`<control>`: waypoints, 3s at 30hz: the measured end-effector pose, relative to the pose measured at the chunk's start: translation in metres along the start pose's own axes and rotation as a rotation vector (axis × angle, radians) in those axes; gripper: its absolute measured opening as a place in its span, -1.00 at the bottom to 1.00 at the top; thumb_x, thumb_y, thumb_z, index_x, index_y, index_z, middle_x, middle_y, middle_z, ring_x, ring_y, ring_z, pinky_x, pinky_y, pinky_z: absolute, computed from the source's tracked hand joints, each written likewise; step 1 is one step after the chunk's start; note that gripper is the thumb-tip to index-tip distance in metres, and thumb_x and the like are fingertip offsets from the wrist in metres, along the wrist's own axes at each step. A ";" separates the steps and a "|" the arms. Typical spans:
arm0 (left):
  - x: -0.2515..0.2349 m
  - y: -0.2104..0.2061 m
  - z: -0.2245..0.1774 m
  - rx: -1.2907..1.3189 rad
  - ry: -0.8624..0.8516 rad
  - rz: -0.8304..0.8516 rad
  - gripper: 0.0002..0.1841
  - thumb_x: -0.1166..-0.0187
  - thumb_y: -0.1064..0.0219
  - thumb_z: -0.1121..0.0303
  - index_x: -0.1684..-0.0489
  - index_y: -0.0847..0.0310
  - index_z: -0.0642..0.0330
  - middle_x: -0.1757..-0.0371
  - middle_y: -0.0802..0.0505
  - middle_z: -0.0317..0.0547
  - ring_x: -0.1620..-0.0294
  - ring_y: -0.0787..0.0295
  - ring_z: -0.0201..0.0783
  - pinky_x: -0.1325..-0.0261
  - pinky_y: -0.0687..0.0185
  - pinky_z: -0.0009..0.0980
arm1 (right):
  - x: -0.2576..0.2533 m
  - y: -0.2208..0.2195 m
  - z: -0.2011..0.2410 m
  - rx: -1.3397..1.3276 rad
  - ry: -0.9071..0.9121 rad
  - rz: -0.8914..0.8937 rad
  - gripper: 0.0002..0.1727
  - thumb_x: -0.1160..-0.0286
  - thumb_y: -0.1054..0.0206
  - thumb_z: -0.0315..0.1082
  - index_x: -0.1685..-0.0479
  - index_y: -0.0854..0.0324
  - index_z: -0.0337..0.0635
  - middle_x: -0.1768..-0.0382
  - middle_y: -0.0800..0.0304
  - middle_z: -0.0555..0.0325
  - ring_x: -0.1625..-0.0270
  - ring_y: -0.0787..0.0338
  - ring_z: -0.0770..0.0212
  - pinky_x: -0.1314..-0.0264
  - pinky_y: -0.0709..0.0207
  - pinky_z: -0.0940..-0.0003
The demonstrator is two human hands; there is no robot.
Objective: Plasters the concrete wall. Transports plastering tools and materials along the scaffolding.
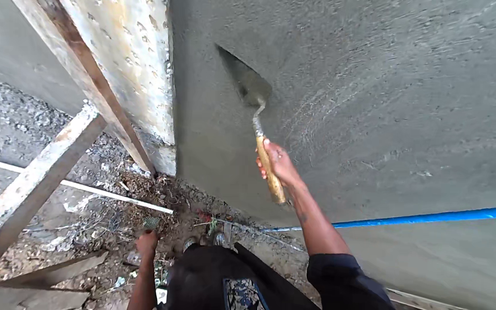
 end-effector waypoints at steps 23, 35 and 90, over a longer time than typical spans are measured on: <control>0.007 0.007 0.076 0.090 0.141 -0.018 -0.62 -0.66 -0.29 0.27 -0.26 -0.68 0.40 -0.25 -0.73 0.48 -0.33 -0.64 0.36 -0.34 -0.48 0.31 | -0.048 -0.037 -0.013 0.298 -0.232 0.089 -0.44 -0.90 0.15 0.13 -0.39 -0.43 -0.14 0.37 -0.62 0.07 0.56 -0.67 0.25 0.50 -0.65 0.34; 0.004 -0.010 0.086 0.089 0.183 0.032 -0.60 -0.68 -0.28 0.27 -0.31 -0.64 0.41 -0.23 -0.74 0.44 -0.22 -0.68 0.27 -0.25 -0.54 0.23 | -0.043 -0.043 -0.005 0.295 -0.247 0.069 -0.45 -0.89 0.17 0.16 -0.34 -0.41 -0.10 0.43 -0.59 0.12 0.60 -0.67 0.28 0.55 -0.66 0.37; -0.035 0.001 0.074 -0.266 0.021 0.214 -0.49 -0.77 -0.21 0.20 -0.44 -0.45 0.53 -0.28 -0.66 0.51 -0.14 -0.63 0.26 -0.21 -0.55 0.21 | 0.102 0.212 -0.086 0.741 -0.537 -0.099 -0.41 -0.82 -0.06 0.14 -0.26 -0.62 -0.25 0.33 -0.73 -0.12 0.45 -0.71 0.00 0.28 -0.65 0.01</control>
Point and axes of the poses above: each hand's wrist, its own x-axis away from the middle knuckle, its own y-axis out of the back of the hand, z = x × y, the point moved 1 cm from there along -x, towards the middle knuckle
